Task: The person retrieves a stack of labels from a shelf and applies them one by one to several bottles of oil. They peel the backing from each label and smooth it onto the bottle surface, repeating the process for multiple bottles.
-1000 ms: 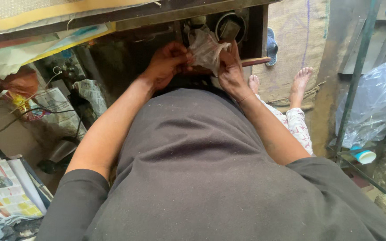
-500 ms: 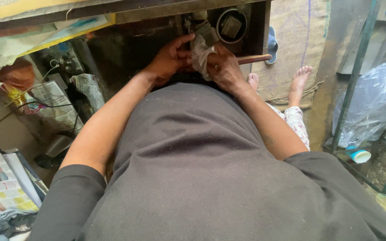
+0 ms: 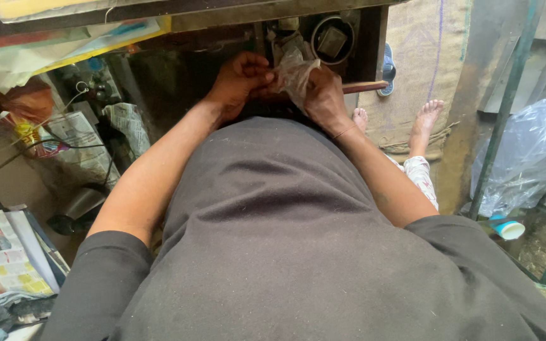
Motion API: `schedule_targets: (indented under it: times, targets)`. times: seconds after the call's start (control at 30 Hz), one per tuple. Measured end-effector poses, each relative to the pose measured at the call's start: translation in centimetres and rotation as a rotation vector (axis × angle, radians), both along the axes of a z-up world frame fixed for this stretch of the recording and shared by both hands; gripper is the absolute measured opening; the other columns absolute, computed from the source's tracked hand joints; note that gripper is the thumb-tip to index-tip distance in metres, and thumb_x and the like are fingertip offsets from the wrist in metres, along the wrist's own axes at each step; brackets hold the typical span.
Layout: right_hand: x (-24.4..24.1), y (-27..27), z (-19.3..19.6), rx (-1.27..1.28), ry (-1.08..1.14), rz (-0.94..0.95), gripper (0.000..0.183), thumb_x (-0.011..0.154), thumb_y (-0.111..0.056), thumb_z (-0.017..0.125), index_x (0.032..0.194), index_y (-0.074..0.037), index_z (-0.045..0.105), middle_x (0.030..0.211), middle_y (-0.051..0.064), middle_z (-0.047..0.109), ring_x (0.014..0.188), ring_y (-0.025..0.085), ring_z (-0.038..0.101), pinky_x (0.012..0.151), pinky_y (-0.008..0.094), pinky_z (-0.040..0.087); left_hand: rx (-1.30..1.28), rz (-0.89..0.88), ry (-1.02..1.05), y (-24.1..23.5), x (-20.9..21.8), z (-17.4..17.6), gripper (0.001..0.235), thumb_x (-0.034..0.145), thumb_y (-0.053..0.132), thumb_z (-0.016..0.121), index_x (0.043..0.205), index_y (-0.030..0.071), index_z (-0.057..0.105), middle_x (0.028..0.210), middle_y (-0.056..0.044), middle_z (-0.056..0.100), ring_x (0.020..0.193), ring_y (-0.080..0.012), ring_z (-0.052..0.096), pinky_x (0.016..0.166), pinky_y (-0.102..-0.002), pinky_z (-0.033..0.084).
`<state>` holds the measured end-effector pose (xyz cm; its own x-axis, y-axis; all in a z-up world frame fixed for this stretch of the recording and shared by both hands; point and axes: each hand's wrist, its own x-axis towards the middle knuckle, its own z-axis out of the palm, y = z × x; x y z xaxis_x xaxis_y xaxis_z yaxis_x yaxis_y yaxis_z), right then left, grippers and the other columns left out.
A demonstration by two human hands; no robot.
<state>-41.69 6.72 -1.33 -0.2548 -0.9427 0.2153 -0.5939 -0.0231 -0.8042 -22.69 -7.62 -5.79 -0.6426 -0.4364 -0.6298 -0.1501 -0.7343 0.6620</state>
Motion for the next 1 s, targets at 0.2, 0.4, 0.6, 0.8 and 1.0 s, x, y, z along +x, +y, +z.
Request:
schedule_targets:
  times: [0.2,0.4,0.6,0.8,1.0]
  targets:
    - [0.1,0.2,0.4,0.326,-0.249,0.01,0.024,0.104,-0.015,0.072,0.085,-0.002,0.076,0.078,0.012,0.077,0.063,0.016,0.072,0.055,0.034,0.054,-0.042,0.011,0.083,0.3,0.3,-0.4,0.016,0.096,0.003,0.076,0.106,0.005,0.065,0.098,-0.008,0.074,0.087,-0.0171,0.072,0.073,-0.03,0.06]
    - [-0.3,0.4,0.5,0.115,-0.096,0.145,0.012,0.097,-0.013,0.075,0.104,-0.004,0.079,0.092,0.013,0.078,0.073,0.015,0.074,0.059,0.031,0.058,-0.024,-0.08,0.011,0.5,0.2,0.3,0.012,0.096,0.005,0.075,0.105,0.003,0.068,0.096,-0.01,0.074,0.083,-0.0191,0.071,0.073,-0.032,0.062]
    - [-0.7,0.3,-1.1,0.334,0.111,0.196,0.018,0.102,-0.024,0.074,0.095,-0.007,0.076,0.08,0.011,0.076,0.061,0.018,0.07,0.053,0.036,0.056,0.101,-0.131,-0.051,0.4,0.1,2.3,0.029,0.096,0.015,0.07,0.12,0.0,0.068,0.11,-0.011,0.074,0.096,-0.0207,0.072,0.088,-0.034,0.063]
    - [-1.3,0.6,-1.8,0.314,0.161,0.213,0.022,0.108,-0.025,0.068,0.101,-0.005,0.074,0.076,0.012,0.072,0.057,0.018,0.067,0.052,0.035,0.055,0.122,-0.156,0.117,0.2,0.4,4.4,0.038,0.094,0.012,0.074,0.13,0.0,0.065,0.12,-0.01,0.073,0.105,-0.0197,0.072,0.095,-0.033,0.061]
    - [-1.0,0.9,-2.4,0.336,-0.014,0.234,0.014,0.104,-0.021,0.07,0.1,-0.008,0.076,0.077,0.008,0.074,0.054,0.016,0.066,0.044,0.034,0.052,0.164,-0.259,-0.003,0.5,0.5,4.4,0.036,0.093,0.012,0.074,0.126,0.0,0.069,0.113,-0.011,0.075,0.098,-0.0196,0.074,0.089,-0.036,0.066]
